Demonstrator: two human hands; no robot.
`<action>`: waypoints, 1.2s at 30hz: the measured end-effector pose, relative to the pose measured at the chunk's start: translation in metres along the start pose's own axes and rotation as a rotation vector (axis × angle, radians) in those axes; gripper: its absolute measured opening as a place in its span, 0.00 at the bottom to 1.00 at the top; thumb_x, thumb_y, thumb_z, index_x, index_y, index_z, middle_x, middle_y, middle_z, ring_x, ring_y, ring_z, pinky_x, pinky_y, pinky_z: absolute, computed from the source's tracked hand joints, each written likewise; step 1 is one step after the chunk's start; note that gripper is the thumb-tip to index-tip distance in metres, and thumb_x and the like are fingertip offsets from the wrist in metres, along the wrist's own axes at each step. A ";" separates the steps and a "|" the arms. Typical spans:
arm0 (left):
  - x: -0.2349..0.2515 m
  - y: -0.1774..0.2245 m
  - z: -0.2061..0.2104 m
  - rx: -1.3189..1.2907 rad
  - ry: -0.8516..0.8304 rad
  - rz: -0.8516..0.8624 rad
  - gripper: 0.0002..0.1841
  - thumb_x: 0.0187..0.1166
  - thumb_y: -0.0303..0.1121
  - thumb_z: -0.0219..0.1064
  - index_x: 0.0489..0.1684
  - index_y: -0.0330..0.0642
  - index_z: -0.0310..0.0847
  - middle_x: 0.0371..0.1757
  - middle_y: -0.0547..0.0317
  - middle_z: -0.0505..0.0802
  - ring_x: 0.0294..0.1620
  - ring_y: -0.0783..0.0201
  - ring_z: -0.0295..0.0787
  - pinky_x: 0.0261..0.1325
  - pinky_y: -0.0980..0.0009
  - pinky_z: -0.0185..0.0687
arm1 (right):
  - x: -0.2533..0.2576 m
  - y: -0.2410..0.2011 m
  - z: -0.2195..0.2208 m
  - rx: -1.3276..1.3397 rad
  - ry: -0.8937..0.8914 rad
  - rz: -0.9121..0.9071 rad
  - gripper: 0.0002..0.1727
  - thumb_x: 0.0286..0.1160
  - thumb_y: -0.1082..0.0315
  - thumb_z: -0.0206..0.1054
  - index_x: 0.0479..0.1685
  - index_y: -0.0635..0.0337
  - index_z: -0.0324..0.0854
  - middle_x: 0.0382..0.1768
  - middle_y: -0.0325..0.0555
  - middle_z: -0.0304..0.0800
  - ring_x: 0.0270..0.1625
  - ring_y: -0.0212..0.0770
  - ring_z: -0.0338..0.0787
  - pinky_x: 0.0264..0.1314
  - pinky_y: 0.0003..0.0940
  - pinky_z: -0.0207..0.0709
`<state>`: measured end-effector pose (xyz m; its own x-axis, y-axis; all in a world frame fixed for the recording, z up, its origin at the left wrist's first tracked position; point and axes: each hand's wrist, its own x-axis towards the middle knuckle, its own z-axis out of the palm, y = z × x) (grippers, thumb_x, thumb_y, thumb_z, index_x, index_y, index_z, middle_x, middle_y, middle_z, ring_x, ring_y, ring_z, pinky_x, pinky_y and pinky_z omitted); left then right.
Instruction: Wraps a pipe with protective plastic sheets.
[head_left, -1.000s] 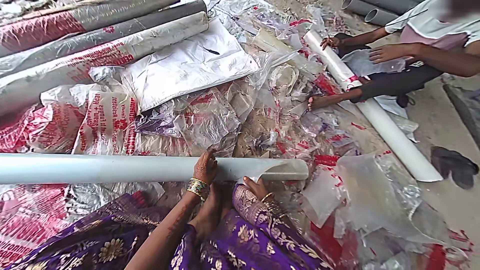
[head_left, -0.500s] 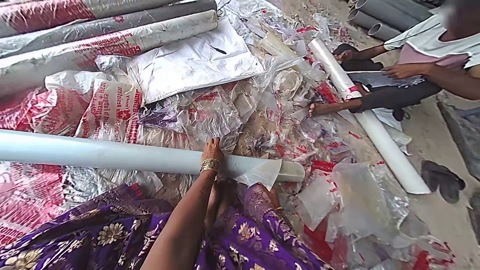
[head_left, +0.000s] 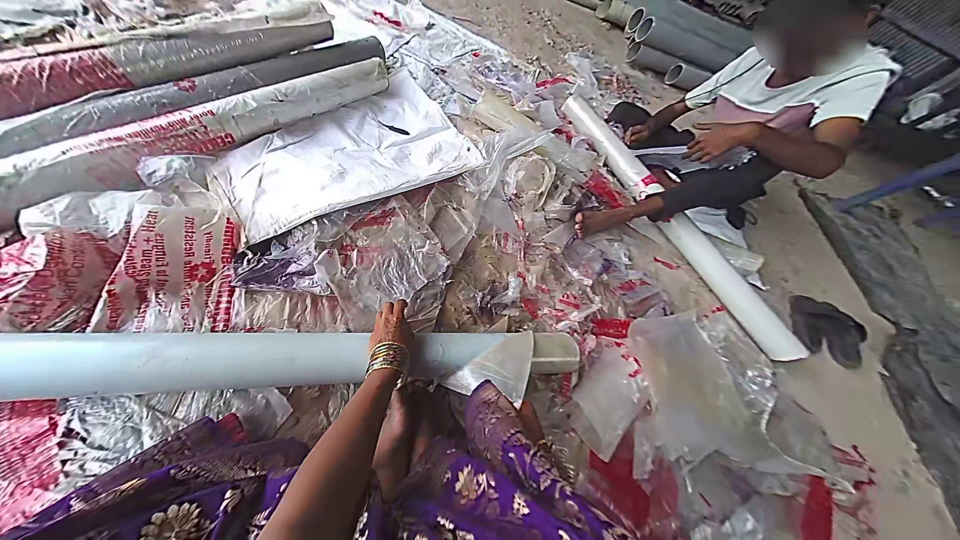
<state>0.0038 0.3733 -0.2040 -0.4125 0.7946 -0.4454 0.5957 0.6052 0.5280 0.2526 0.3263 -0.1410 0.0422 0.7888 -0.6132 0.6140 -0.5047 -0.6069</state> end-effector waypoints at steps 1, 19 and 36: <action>-0.002 0.002 0.002 0.002 0.006 -0.005 0.24 0.86 0.24 0.53 0.82 0.40 0.71 0.80 0.35 0.78 0.81 0.36 0.75 0.76 0.43 0.75 | -0.006 -0.009 -0.008 -0.037 -0.045 0.071 0.17 0.88 0.69 0.62 0.52 0.81 0.84 0.51 0.64 0.91 0.54 0.41 0.87 0.66 0.35 0.73; -0.060 -0.031 0.038 -0.226 0.439 0.275 0.18 0.76 0.16 0.62 0.64 0.25 0.84 0.57 0.24 0.90 0.62 0.27 0.87 0.67 0.40 0.80 | 0.145 -0.016 -0.054 -0.440 0.197 0.100 0.31 0.84 0.45 0.66 0.49 0.74 0.84 0.38 0.60 0.90 0.40 0.50 0.88 0.54 0.50 0.79; -0.015 0.015 0.028 -0.309 0.156 -0.011 0.22 0.82 0.30 0.61 0.75 0.32 0.75 0.67 0.35 0.88 0.68 0.41 0.87 0.70 0.45 0.78 | 0.135 -0.025 -0.041 -0.360 0.266 0.173 0.35 0.85 0.46 0.64 0.65 0.78 0.81 0.69 0.73 0.82 0.76 0.63 0.80 0.80 0.58 0.67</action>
<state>0.0377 0.3691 -0.2098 -0.5324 0.7711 -0.3492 0.3633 0.5807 0.7285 0.2751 0.4597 -0.1876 0.3390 0.7902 -0.5105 0.8121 -0.5198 -0.2651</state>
